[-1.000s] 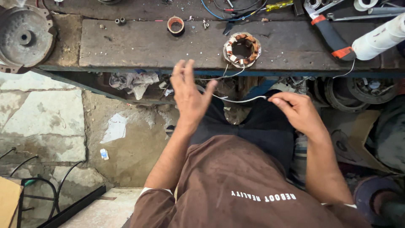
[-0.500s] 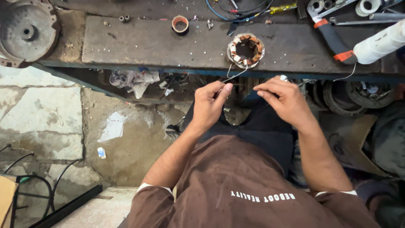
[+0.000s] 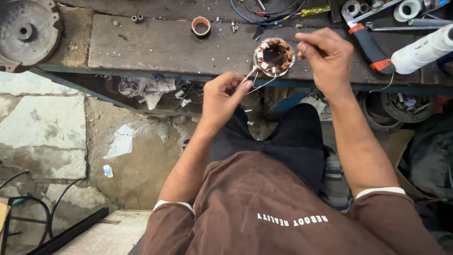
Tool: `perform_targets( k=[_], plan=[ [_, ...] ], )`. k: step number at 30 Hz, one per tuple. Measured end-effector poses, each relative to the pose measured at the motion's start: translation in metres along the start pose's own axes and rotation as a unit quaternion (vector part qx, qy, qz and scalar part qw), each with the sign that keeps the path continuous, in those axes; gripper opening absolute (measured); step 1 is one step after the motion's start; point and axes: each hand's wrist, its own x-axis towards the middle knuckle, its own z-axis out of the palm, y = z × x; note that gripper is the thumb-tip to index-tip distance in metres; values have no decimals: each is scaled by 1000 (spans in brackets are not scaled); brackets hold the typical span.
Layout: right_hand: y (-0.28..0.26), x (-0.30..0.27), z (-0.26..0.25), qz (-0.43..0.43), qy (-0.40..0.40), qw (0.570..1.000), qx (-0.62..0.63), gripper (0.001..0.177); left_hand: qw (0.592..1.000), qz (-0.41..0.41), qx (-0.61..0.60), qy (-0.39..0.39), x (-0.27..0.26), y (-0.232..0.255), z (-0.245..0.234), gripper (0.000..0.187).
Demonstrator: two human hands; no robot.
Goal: The person winds a white wire around a circular copper coil component. They repeatedly pull the wire from a spool, wrap it around the coil, and adjust the tension by hand.
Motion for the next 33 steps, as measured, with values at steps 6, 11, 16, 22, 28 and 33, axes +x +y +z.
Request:
perform_targets(
  k=[6,11,16,22,28,33],
  plan=[
    [30,4,9,43,-13,993,113,13,999,-28,6,-43,-9,-34,-24,16],
    [32,7,8,68,-50,994,72,9,1000,-9,3,2,5,-64,-28,15],
    [21,19,12,38,-112,992,-46,14,987,-117,-104,25,26,-85,-32,15],
    [17,35,7,27,-191,976,-99,16,976,-155,-151,24,35,-84,-31,20],
    [16,44,6,32,-236,966,-96,16,973,-167,-152,40,38,-82,-29,22],
    [13,45,18,17,-251,961,-120,18,974,-155,-157,49,37,-84,-29,23]
  ],
)
